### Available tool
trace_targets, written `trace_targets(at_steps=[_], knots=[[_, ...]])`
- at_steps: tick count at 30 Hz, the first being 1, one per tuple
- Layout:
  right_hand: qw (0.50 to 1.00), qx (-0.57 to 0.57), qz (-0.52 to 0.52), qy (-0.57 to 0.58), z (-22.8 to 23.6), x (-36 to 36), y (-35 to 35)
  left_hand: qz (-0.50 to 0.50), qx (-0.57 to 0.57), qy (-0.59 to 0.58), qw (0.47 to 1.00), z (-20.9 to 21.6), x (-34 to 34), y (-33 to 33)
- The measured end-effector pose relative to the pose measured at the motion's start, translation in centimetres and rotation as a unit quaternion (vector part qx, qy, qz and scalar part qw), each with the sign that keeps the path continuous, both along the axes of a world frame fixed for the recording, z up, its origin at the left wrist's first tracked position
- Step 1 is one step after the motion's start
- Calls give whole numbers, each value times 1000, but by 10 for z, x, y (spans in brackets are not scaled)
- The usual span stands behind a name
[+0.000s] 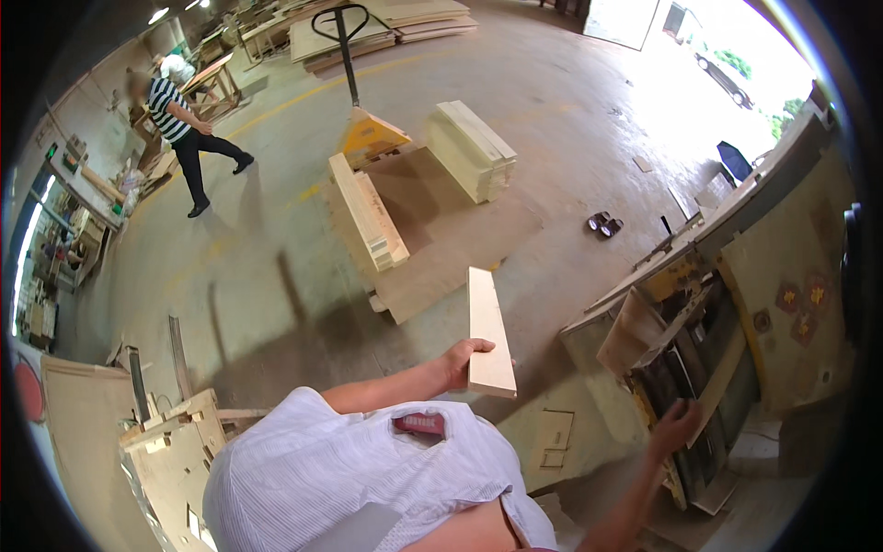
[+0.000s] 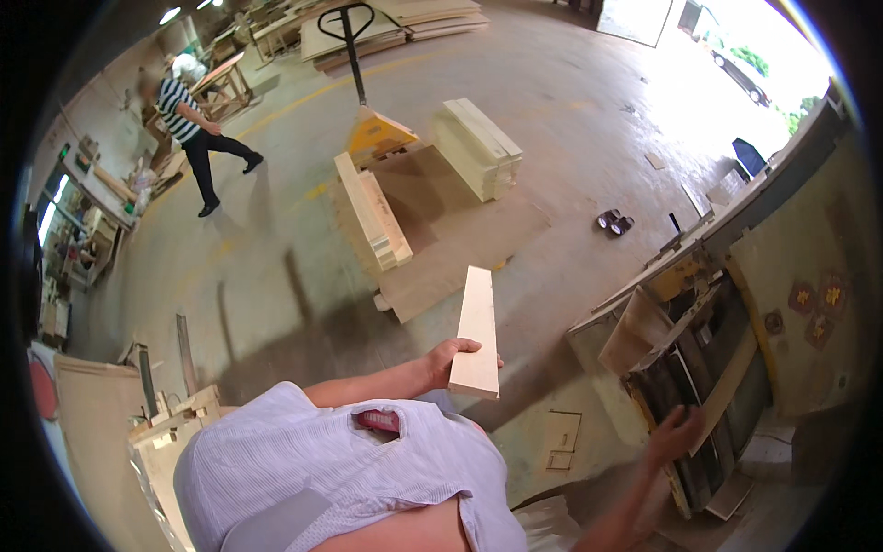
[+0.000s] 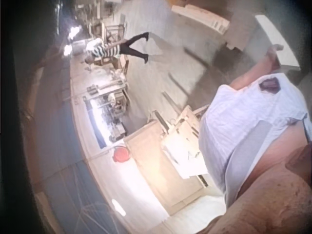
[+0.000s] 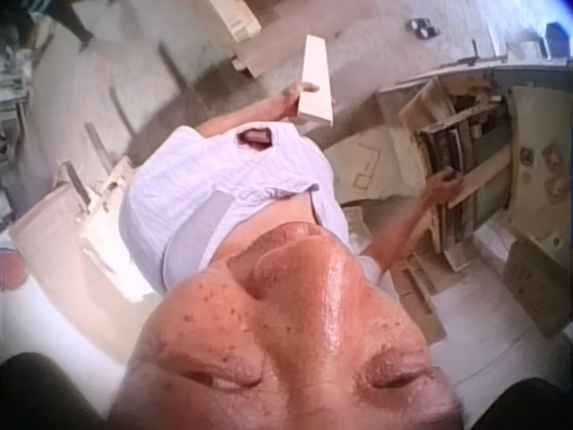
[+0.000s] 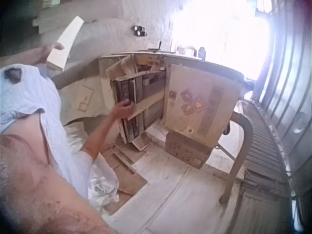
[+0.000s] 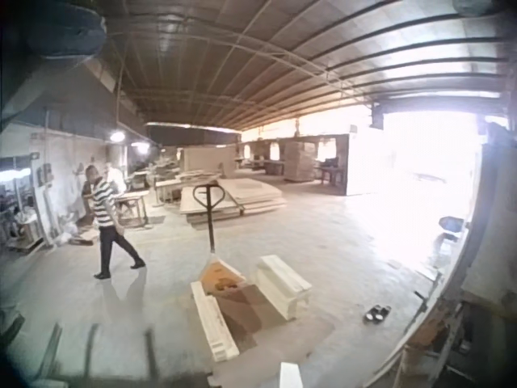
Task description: Feeding wood boards into an industrial machine and sorting them.
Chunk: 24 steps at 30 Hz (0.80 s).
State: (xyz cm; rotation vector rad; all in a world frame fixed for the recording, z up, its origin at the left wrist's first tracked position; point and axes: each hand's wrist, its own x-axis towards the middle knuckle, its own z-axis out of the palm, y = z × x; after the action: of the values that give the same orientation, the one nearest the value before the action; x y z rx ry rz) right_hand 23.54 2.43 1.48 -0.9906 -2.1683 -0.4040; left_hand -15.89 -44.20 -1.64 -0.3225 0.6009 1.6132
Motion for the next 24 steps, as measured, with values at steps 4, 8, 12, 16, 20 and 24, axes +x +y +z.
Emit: trace_targets(at_steps=[4, 8, 12, 16, 20, 24], knots=[[807, -429, 373, 160, -11, -113, -192, 26, -55, 39, 997, 5, 18, 23], [652, -701, 287, 30, 66, -231, -294, 117, -59, 149, 980, 17, 28, 49], [795, -536, 260, -115, 74, -259, -308, 93, -38, 255, 962, 24, 14, 63], [804, -535, 253, -64, 70, -266, -305, 78, 17, 298, 951, 41, -5, 63], [773, -546, 311, 84, 58, -254, -293, 61, 156, 300, 939, 41, -49, 75], [635, -708, 275, 142, 82, -256, -293, 27, 241, 202, 949, 49, -120, 105]])
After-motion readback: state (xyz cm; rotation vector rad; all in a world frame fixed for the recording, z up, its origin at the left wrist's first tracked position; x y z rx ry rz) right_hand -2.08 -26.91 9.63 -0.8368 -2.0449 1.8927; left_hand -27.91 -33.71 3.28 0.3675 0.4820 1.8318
